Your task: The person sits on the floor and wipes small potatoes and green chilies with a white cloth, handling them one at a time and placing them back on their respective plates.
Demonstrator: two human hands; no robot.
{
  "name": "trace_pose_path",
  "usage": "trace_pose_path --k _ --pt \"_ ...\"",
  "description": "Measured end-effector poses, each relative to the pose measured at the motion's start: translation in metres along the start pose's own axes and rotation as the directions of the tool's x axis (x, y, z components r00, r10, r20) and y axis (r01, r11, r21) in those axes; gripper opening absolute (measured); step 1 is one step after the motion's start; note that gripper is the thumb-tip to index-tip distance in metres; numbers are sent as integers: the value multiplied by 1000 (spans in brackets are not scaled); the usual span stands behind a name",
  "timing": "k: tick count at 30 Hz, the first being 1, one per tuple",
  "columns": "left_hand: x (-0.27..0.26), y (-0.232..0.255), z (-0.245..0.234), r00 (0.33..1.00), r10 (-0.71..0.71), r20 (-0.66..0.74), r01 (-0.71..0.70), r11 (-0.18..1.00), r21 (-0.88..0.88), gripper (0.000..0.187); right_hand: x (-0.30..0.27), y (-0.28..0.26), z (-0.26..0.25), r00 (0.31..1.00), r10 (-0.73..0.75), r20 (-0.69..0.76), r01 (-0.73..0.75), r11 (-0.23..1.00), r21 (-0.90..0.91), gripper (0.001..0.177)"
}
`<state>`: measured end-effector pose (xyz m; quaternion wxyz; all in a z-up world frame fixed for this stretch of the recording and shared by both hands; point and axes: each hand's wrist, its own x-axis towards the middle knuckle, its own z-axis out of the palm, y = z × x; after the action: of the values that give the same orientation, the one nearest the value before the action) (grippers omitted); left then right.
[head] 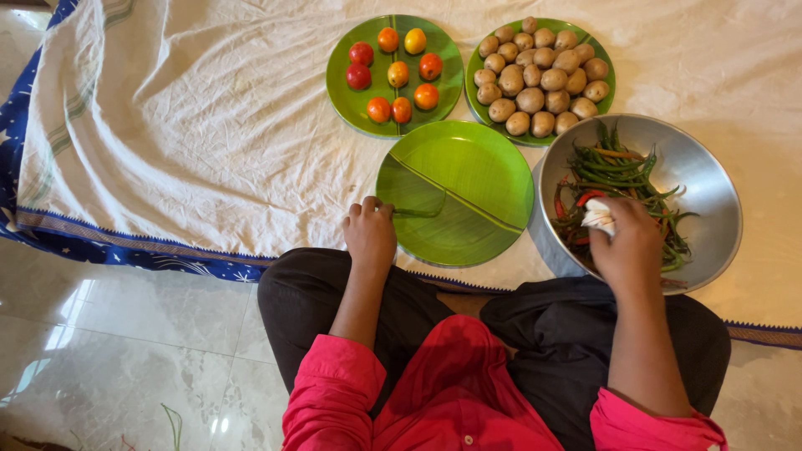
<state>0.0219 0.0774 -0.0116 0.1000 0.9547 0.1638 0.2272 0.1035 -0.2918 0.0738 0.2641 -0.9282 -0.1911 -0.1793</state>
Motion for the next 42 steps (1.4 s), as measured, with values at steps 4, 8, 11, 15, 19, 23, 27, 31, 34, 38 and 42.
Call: trace_pose_path --k 4,8,11,15,19,23,27,31,34,38,42 --pt "0 0 -3 997 -43 68 41 998 40 19 0 28 -8 992 36 -121 -26 997 79 36" --pt "3 0 -3 994 -63 94 62 998 18 23 -3 57 -13 948 210 -238 -154 960 233 31" --pt "5 -1 -4 992 -51 113 51 999 9 23 -4 78 -16 904 245 -350 -134 941 312 34" --pt "6 -3 -4 992 -42 116 44 999 -9 27 -4 103 -16 866 336 -370 -144 877 459 29" --pt "1 -3 -4 994 -11 113 10 1000 8 31 -6 110 -11 852 397 -342 -200 850 488 36" --pt "2 1 2 992 67 107 -64 998 -29 36 -1 98 -7 870 380 -313 -210 862 462 41" --pt "2 4 7 986 109 123 -106 994 -30 35 4 84 -6 881 407 -242 -285 864 415 32" --pt "4 5 11 984 140 112 -139 990 -19 33 8 81 -6 866 466 -184 -375 847 377 31" --pt "3 4 11 982 142 125 -141 990 -14 30 8 87 -5 869 466 -169 -367 834 413 30" --pt "3 3 10 982 146 124 -146 989 -9 30 9 94 -6 870 465 -164 -369 834 411 30" --pt "3 5 8 983 139 116 -141 990 8 30 12 93 -4 875 461 -145 -386 848 363 30"
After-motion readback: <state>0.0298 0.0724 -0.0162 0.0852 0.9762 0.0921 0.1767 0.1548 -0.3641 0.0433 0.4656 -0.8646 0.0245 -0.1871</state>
